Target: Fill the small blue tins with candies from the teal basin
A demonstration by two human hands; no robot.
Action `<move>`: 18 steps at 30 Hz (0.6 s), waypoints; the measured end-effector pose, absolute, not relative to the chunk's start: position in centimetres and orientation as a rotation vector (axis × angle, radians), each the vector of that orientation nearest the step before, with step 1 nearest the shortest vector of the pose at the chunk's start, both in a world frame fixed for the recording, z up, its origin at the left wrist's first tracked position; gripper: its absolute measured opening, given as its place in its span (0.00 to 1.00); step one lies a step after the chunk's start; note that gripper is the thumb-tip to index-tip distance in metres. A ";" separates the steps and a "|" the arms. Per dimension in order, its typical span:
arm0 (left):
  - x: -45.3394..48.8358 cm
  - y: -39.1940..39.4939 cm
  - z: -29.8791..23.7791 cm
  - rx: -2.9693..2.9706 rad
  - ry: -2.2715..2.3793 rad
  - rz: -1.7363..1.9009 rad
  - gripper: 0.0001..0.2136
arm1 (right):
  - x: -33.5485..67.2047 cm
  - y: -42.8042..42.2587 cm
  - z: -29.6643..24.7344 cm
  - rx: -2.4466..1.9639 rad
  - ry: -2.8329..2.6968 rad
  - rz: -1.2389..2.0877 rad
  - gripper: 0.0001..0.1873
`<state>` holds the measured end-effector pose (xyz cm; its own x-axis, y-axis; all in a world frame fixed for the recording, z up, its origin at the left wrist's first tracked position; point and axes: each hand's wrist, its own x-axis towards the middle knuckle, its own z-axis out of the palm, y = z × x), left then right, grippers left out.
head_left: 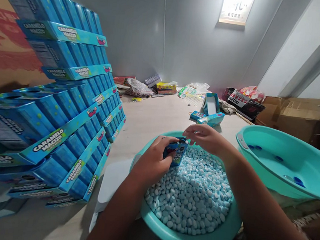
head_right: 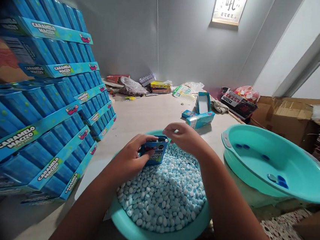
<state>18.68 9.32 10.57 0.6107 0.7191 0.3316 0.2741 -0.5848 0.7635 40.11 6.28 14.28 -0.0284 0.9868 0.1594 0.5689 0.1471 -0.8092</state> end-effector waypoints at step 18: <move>18.8 9.3 10.6 2.176 0.763 0.860 0.15 | 39.2 6.4 13.9 -1.609 -1.669 0.563 0.15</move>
